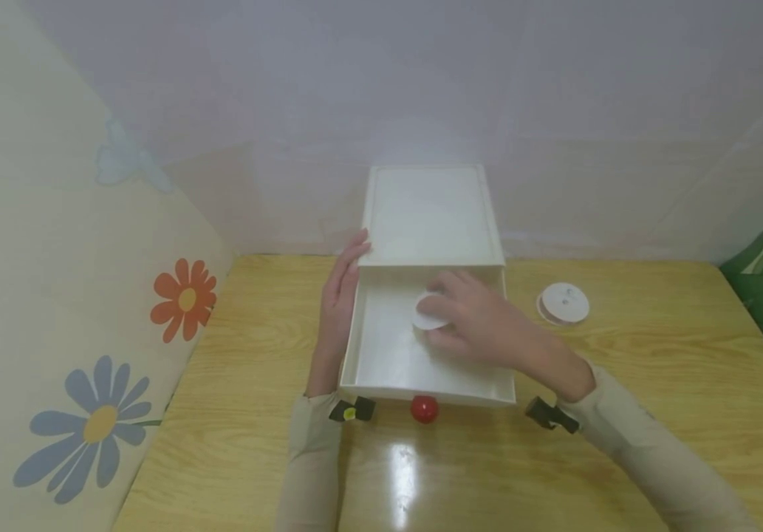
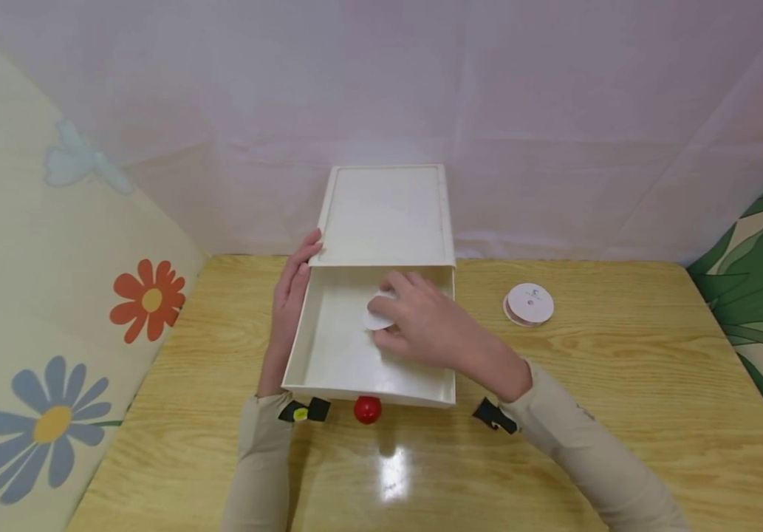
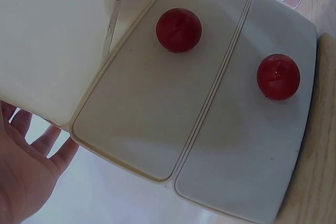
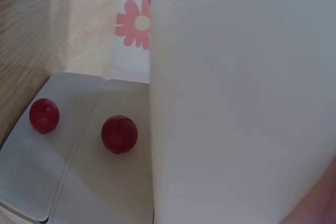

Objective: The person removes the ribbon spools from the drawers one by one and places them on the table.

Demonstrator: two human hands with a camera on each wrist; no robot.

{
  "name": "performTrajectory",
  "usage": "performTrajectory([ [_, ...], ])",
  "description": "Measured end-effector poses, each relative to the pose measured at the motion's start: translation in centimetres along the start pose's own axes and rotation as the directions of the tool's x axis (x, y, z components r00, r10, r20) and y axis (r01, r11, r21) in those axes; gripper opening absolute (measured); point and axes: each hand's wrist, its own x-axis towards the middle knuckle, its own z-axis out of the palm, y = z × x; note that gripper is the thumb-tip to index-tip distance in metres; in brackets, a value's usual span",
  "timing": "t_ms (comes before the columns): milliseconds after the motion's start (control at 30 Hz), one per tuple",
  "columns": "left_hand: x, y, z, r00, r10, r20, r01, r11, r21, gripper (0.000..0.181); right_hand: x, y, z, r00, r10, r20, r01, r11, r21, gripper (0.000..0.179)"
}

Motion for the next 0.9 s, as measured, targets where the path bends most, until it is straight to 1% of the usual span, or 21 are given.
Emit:
performTrajectory([
  [100,0.0,0.0,0.0,1.000,-0.001,0.001,0.001,1.000,0.007,0.041,-0.1,0.0,-0.2,1.000,0.010,-0.011,-0.009,0.999,0.046,0.025],
  [367,0.0,0.0,0.0,1.000,-0.006,0.008,0.006,1.000,0.016,0.040,-0.5,0.0,-1.4,0.995,0.089,0.053,-0.096,0.983,0.154,0.033],
  [533,0.0,0.0,0.0,1.000,0.000,0.006,0.000,1.000,0.024,0.040,-0.7,0.0,-2.1,0.986,0.144,0.081,-0.158,0.964,0.215,0.041],
  [633,0.0,0.0,0.0,1.000,0.001,0.002,-0.001,1.000,0.030,0.040,-0.9,0.0,-2.6,0.984,0.165,0.061,-0.175,0.954,0.245,0.051],
  [800,0.1,0.0,0.0,1.000,0.002,0.003,-0.002,0.999,0.038,0.041,-1.7,-0.2,-3.6,0.982,0.189,-0.002,-0.179,0.937,0.300,0.074],
  [900,0.1,0.0,0.0,1.000,0.003,0.001,-0.003,0.999,0.042,0.042,-2.1,0.0,-4.2,0.982,0.174,-0.076,-0.142,0.938,0.317,0.083],
])
